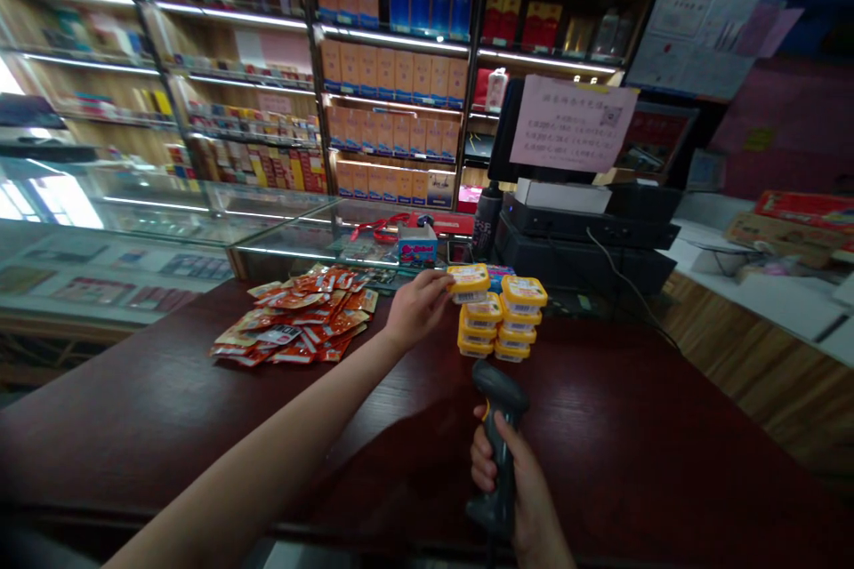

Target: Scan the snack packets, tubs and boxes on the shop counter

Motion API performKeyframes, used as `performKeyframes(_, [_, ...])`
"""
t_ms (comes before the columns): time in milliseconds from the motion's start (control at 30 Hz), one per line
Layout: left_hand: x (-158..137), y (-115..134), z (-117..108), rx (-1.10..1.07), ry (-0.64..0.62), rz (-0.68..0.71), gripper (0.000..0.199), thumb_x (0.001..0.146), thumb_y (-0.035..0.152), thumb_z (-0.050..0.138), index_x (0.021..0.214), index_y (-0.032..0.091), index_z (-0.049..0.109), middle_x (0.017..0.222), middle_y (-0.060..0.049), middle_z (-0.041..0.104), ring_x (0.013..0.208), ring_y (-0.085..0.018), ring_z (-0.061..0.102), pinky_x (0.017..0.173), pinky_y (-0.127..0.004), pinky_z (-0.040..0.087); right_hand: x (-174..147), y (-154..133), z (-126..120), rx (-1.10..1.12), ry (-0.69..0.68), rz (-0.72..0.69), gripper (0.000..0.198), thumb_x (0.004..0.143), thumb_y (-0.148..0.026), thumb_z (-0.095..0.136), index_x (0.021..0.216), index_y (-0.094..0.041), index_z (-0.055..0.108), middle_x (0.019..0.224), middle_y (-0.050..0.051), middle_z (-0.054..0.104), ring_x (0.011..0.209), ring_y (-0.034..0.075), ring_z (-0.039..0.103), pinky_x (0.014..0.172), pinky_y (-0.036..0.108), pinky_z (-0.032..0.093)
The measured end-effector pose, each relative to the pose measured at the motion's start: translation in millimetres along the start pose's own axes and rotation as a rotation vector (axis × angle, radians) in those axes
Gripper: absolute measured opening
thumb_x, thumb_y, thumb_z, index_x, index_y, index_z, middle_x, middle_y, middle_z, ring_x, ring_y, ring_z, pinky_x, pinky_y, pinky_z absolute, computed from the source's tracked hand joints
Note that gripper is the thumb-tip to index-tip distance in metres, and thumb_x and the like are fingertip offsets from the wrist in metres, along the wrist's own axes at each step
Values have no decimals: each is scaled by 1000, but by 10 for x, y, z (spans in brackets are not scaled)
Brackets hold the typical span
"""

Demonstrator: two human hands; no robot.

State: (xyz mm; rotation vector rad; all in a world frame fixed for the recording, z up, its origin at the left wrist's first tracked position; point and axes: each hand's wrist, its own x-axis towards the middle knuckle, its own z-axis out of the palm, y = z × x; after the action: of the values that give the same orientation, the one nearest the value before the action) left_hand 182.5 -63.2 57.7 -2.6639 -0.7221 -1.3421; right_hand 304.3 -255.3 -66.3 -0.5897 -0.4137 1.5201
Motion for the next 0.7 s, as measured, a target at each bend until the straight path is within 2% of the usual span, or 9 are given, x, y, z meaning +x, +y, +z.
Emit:
performKeyframes(100, [137,79,150,14,-92,35,30,91,24,41,116,22,58,116,-8,59,100,-18,61,85,-30,51,-3,-1,-21,-5,2,-3,32,76,-41,72,94,-17,62,56,-7,48,41,3,38,36,14,26])
performKeyframes(233, [146,101,233,68,-212,92,31,89,23,44,118,21,57,121,-9,56,98,-19,61,85,-32,51,-21,2,5,-5,9,-26,27,80,-40,69,94,-18,62,57,-6,49,41,3,38,37,14,26])
performKeyframes(333, [121,109,222,50,-236,89,32,89,22,44,118,21,57,123,-10,56,99,-20,60,87,-34,50,-29,3,37,-29,8,-34,27,81,-40,68,95,-18,62,57,-6,51,41,3,38,37,14,26])
performKeyframes(400, [96,114,234,-65,-198,53,34,90,22,44,121,21,55,125,-9,56,106,-21,58,92,-34,49,-33,4,55,-42,11,-39,27,80,-40,68,95,-18,62,56,-6,51,41,3,38,36,14,26])
performKeyframes(467, [36,106,298,-268,-101,-55,38,91,26,44,127,22,51,128,-9,54,115,-21,54,98,-35,45,-37,7,66,-44,24,-49,27,80,-40,69,95,-18,62,56,-6,50,40,3,38,36,14,25])
performKeyframes(567, [-155,68,500,-603,50,-387,44,93,35,40,134,19,46,133,-13,51,123,-22,49,105,-41,39,-42,7,68,-43,33,-51,29,79,-41,70,94,-18,62,55,-7,48,40,3,37,36,14,25])
performKeyframes(633, [-320,53,663,-802,62,-609,49,94,44,36,136,19,44,140,-13,46,131,-24,41,110,-44,32,-43,4,59,-53,31,-49,31,78,-42,70,95,-18,61,55,-7,48,41,4,37,36,15,26])
performKeyframes(700, [-463,81,797,-1061,-19,-710,57,94,53,29,142,23,35,149,-10,36,139,-24,30,113,-45,26,-43,-1,46,-68,38,-53,32,78,-43,70,96,-19,61,56,-7,48,41,4,38,36,15,26])
